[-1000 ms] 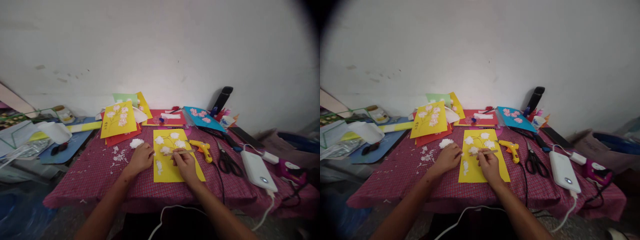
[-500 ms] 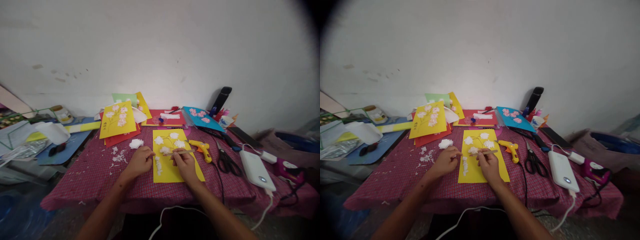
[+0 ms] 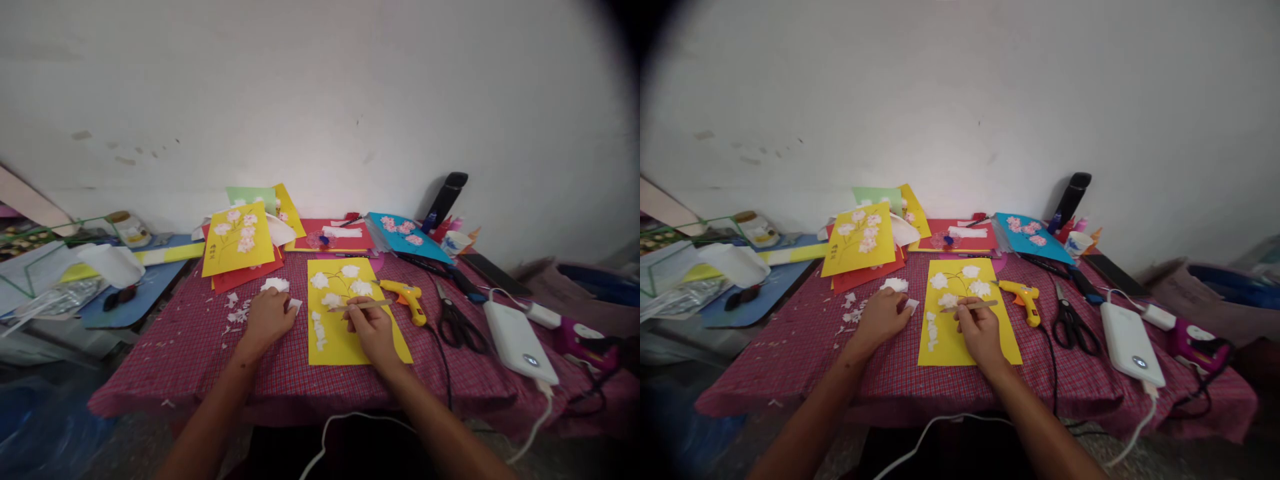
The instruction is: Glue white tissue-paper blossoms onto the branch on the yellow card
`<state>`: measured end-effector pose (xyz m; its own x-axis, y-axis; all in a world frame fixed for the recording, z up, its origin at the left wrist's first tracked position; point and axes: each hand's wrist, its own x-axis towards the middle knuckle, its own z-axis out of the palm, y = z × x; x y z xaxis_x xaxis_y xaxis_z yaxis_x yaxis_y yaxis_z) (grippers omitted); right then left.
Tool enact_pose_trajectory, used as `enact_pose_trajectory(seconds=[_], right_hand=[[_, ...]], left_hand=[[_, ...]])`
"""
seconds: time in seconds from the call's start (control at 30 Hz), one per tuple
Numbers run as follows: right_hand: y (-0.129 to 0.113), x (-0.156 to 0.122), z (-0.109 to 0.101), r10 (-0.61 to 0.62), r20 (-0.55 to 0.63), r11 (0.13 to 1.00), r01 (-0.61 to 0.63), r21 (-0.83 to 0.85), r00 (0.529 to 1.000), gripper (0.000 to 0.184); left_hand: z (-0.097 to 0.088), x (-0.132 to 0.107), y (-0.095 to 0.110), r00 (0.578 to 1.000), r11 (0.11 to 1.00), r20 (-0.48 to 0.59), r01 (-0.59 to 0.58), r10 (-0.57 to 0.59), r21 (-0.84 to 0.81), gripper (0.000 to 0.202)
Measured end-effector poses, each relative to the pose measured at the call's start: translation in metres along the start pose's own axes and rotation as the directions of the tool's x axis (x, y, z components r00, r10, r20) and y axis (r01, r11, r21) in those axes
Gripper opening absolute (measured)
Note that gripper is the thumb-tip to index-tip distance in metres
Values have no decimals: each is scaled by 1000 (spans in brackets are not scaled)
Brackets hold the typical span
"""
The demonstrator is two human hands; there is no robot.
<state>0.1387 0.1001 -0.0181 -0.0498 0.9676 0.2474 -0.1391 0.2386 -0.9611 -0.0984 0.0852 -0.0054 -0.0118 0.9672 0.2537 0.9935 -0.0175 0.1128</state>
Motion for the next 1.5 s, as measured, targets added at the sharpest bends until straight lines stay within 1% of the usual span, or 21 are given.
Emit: enact_pose_trajectory(seconds=[0.1,0.2,0.23,0.33,0.37,0.43,0.53,0.63,0.77,0.87,0.93,0.97,1.03,1.1,1.2,1.27,1.33,1.4,1.5], right_hand=[[0,0,0,-2,2,1000,2,-3,1000,22],[0,-1,0,-4,1,1000,4,-12,1000,22],[0,-1,0,-5,0,1000,5,-14,1000,22],[0,0,0,-4,7,1000,4,-19,1000,21],[0,0,0,-1,9,1000,2,-21,1000,21],[0,0,0,4,12,1000,-4,-22,1000,22],[0,0,0,5,5,1000,-5,-21,1000,23],[0,-1,0,2,4,1000,-2,-18,1000,23],[1,-1,0,0,10,1000,0,-13,1000,22],[2,-1,-1,-2,19,1000,2,-22,1000,21],[1,-1,-1,-7,36,999,8,-34,999,20],[1,-1,-2,-13,51,999,15,-36,999,20],[0,-2,-2,-34,90,999,37,-23,995,19],[-1,-4,-1,-53,137,999,52,4,989,19],[-3,-6,-1,-63,210,998,60,18,976,19],[-4,-6,-1,-59,254,998,61,-2,965,19],[-4,-6,0,-50,279,998,60,-29,959,19],[-3,-5,0,-41,286,997,57,-48,957,20],[-3,-5,0,-40,287,996,62,-69,957,21]], left_hand=[[1,0,0,1000,998,5,-27,27,-49,25],[3,0,0,999,994,3,-48,48,-97,21],[4,0,0,998,993,1,-57,57,-107,23],[6,2,1,997,991,12,-76,77,-111,42],[7,2,2,997,992,20,-73,75,-106,43],[8,4,2,998,993,26,-56,59,-102,35],[9,6,2,1000,993,-4,-25,24,-117,16],[8,7,1,999,988,-25,-29,25,-152,6],[6,8,1,997,974,-51,-63,53,-219,7],[6,8,1,995,943,-101,-55,23,-328,8],[6,8,2,992,885,-110,-1,-57,-465,9],[6,8,3,990,836,-97,36,-106,-548,10],[7,8,5,982,712,-47,100,-184,-695,9],[10,7,8,977,583,16,139,-211,-801,5],[15,7,13,974,406,127,193,-185,-893,3],[17,7,17,974,316,175,212,-141,-925,7],[16,6,21,977,270,189,210,-100,-940,9],[12,5,24,977,245,201,212,-70,-946,10],[7,3,28,973,178,228,232,-46,-956,11]])
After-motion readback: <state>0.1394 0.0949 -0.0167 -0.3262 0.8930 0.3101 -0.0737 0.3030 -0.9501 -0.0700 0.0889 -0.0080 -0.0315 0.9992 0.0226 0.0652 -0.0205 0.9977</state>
